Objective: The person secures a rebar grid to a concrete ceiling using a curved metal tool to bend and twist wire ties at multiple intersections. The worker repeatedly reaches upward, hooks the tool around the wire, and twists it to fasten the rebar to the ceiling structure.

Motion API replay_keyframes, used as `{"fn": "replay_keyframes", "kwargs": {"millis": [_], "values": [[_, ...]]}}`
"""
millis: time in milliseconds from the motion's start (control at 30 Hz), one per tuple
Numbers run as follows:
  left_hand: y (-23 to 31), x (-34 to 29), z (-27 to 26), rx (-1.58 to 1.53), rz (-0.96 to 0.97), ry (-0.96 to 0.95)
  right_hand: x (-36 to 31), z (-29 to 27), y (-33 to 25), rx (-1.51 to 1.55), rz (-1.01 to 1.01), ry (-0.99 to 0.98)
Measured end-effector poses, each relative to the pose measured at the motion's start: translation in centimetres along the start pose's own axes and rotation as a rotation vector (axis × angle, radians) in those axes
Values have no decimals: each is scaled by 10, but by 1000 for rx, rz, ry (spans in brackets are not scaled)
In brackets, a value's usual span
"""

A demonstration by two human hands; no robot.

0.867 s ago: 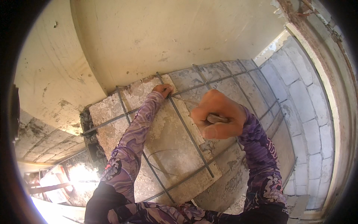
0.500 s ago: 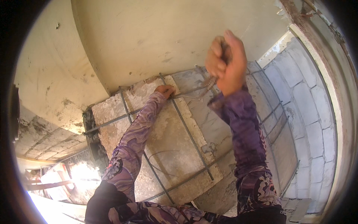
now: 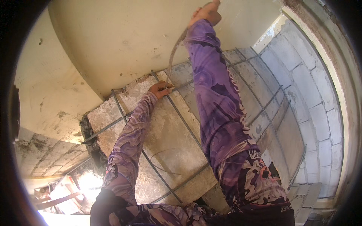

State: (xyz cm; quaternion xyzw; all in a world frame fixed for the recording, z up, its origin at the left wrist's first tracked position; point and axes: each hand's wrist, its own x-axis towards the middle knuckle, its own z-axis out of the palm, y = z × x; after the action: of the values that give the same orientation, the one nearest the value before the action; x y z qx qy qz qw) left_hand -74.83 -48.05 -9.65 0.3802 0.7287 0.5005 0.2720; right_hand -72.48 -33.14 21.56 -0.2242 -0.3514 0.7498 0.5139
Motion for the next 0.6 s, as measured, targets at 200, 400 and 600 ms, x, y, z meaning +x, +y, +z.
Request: {"fn": "replay_keyframes", "kwargs": {"millis": [200, 400, 600], "values": [[-9, 5, 5, -46, 139, 45, -38, 15, 24, 239, 93, -560], [-14, 7, 5, -210, 197, -21, -64, 23, 19, 169, 281, -1504], [-17, 5, 8, -458, 177, -60, -66, 6, 14, -73, -203, -1347]]}}
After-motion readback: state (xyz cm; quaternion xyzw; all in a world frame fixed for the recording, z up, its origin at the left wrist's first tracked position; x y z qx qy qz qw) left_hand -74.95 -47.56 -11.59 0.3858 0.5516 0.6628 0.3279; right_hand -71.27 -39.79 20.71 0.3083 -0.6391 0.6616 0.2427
